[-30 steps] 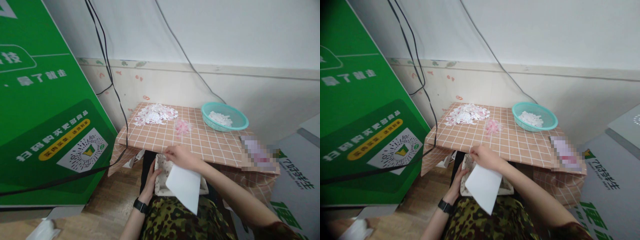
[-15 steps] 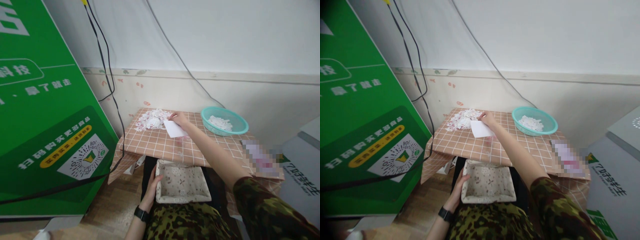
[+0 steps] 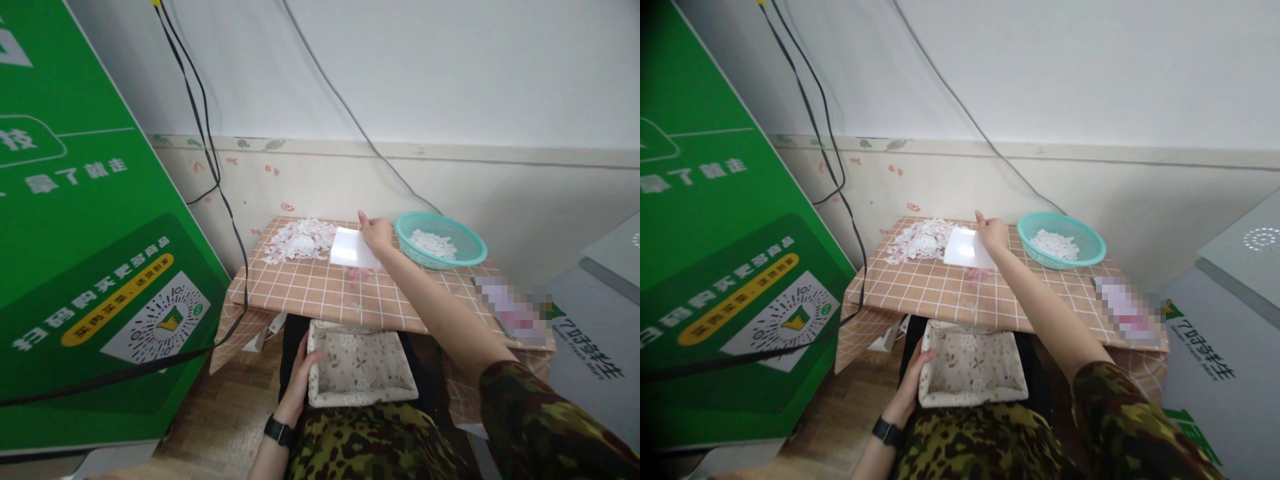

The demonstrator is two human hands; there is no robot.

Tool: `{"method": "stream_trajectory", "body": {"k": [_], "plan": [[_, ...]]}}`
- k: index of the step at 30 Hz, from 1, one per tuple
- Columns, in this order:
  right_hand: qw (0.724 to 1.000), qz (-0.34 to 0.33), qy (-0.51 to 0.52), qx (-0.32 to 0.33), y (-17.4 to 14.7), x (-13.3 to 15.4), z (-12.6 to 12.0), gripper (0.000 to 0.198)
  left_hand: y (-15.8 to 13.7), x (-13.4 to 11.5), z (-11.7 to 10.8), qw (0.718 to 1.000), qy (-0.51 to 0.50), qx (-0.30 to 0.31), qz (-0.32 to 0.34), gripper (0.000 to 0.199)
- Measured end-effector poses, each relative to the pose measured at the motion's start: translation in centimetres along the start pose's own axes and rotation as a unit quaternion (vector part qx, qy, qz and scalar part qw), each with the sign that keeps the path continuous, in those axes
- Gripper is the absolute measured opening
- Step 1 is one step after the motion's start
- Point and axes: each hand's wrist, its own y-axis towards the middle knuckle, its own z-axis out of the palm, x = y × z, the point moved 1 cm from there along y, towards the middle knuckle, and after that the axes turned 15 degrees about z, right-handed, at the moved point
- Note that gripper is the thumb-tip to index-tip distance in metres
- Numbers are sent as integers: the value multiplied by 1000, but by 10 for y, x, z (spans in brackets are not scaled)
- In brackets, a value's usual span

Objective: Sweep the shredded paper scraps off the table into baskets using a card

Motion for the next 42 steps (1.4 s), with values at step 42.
{"method": "stream_trajectory", "body": {"k": [42], "plan": [[957,-177,121,195,-116,-115,-36,19,31,-46,4,988,-65,-18,-136,60]]}}
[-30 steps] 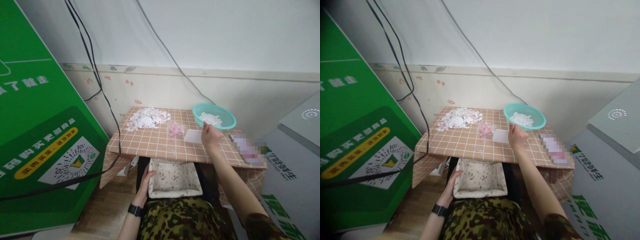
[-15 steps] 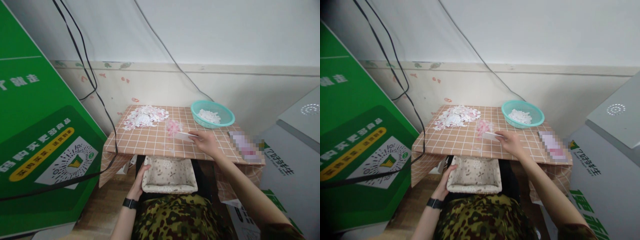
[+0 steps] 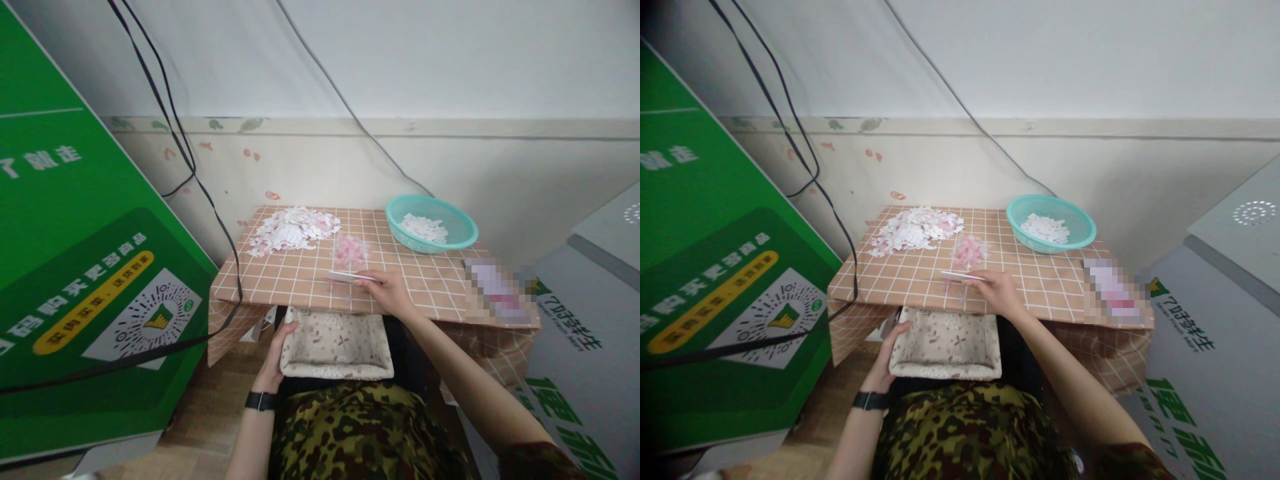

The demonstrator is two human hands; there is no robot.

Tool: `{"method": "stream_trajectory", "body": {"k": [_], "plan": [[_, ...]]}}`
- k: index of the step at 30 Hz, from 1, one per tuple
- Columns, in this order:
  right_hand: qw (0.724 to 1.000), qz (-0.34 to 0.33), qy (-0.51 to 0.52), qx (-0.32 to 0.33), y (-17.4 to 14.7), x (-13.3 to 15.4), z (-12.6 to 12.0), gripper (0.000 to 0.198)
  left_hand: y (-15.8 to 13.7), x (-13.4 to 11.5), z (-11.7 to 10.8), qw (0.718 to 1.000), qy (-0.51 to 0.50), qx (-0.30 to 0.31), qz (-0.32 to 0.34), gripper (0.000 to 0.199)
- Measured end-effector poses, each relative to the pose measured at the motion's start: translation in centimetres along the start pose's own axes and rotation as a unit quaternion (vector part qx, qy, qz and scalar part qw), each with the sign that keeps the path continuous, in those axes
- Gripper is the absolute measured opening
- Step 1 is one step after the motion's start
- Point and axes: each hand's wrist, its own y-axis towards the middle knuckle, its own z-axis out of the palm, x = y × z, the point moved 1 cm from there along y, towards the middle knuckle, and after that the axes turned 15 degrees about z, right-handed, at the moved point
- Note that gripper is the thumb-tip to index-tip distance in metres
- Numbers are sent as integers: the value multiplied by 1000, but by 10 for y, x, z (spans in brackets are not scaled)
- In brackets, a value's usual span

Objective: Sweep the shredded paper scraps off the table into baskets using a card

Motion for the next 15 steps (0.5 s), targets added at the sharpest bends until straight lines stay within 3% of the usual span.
{"method": "stream_trajectory", "body": {"k": [3,8,15], "plan": [[1000,-12,3,-8,-1,5,-5,19,-1,-3,3,1000,1,-1,-3,62],[995,-10,-22,-99,-3,0,-25,23,-2,-4,4,1000,3,-11,2,58],[995,-46,-58,-65,-29,-1,-14,22,-4,-7,6,1000,11,-14,8,56]]}}
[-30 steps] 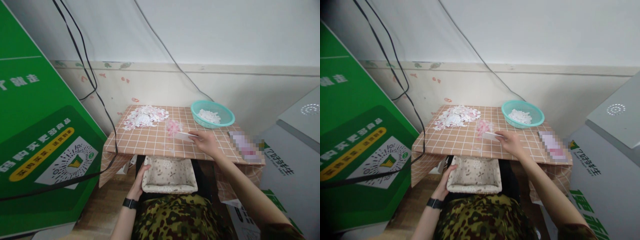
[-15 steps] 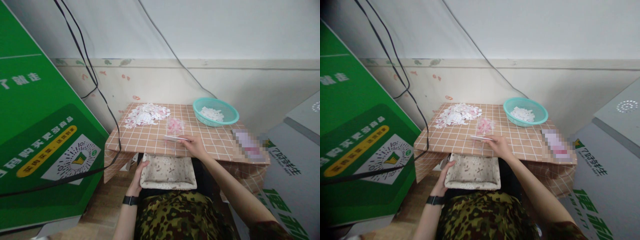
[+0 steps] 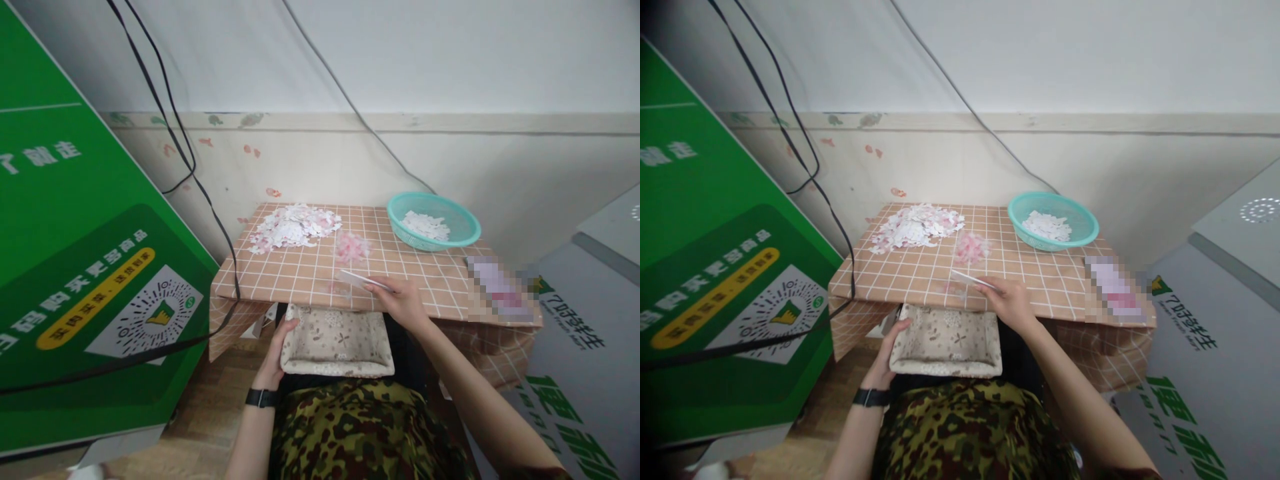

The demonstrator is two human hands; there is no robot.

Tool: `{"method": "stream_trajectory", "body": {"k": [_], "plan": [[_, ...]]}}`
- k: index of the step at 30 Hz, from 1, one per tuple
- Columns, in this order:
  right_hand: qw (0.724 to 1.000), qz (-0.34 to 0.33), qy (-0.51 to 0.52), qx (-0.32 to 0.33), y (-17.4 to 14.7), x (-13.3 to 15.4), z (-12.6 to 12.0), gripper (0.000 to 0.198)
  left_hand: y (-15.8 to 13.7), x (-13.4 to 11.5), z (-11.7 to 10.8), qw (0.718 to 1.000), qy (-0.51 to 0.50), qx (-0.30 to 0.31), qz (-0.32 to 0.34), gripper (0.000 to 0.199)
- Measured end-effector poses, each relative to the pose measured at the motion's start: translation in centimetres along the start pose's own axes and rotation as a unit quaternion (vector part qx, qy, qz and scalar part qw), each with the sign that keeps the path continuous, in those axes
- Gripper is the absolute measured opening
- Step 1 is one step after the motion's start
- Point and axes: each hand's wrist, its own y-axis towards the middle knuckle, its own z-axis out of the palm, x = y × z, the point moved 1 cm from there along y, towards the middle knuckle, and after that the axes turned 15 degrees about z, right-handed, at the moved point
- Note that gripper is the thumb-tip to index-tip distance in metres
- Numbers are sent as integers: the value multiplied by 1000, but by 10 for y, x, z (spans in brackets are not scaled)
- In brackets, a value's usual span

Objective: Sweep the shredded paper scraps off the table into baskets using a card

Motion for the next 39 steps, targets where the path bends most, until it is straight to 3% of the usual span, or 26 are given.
{"method": "stream_trajectory", "body": {"k": [4,10,20,23,29,34,39], "plan": [[999,-26,-14,16,-6,7,1,21,-1,-2,1,1000,-4,5,-1,56],[999,-1,-9,-41,-5,5,-13,18,0,1,-2,1000,-10,12,-6,57],[999,-32,10,43,-30,17,-4,17,0,2,-11,999,-15,17,-25,55],[1000,-13,9,0,-22,16,-4,17,0,0,-12,1000,-14,14,-20,55],[980,50,-77,-177,0,2,-12,28,2,0,-18,999,-28,14,-17,54],[993,48,-38,-105,18,-8,-3,27,1,-3,-20,999,-37,3,-35,52],[999,26,10,-31,29,2,14,26,-1,-5,-19,998,-42,-1,-40,49]]}}
